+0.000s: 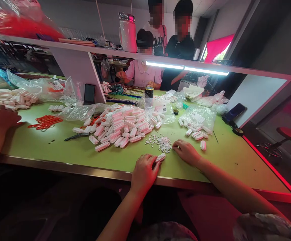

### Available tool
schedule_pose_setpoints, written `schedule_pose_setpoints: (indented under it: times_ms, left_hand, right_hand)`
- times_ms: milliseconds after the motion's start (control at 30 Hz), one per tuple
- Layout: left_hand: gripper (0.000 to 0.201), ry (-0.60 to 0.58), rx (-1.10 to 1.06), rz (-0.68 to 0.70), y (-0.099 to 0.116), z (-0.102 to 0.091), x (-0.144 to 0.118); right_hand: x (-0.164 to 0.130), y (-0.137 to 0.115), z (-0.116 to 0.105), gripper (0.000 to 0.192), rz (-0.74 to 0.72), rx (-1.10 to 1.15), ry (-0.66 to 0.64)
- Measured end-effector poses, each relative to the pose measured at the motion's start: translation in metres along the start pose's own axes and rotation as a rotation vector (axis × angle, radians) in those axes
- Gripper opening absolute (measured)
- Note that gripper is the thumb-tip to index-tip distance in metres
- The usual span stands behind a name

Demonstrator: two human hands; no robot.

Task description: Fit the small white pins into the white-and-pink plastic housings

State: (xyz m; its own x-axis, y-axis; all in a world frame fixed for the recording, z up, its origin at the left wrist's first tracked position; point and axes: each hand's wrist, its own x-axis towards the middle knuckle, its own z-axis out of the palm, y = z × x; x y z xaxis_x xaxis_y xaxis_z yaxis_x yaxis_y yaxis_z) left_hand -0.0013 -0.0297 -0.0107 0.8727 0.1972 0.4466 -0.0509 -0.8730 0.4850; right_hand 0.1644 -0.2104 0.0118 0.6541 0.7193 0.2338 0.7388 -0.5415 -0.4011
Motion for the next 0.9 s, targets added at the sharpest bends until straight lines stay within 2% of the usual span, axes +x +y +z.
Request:
schedule_pose_setpoints:
  times_ms: [267, 767, 900]
  left_hand:
    - [0.014, 0.017, 0.003, 0.005, 0.0004, 0.0005, -0.0001]
    - [0.013, 0.017, 0.011, 0.006, 0.0007, 0.0007, -0.0007]
    - [0.012, 0.017, 0.019, 0.004, 0.0008, 0.0005, -0.0006]
  right_hand:
    - [-0.0014, -0.0007, 0.0002, 0.013, -0.001, 0.007, 0.027]
    - [-0.0009, -0.0019, 0.0005, 0.010, 0.033, 0.023, -0.013]
    - [-0.0020, -0.0076, 0.0049, 0.010, -0.015, 0.114, 0.027]
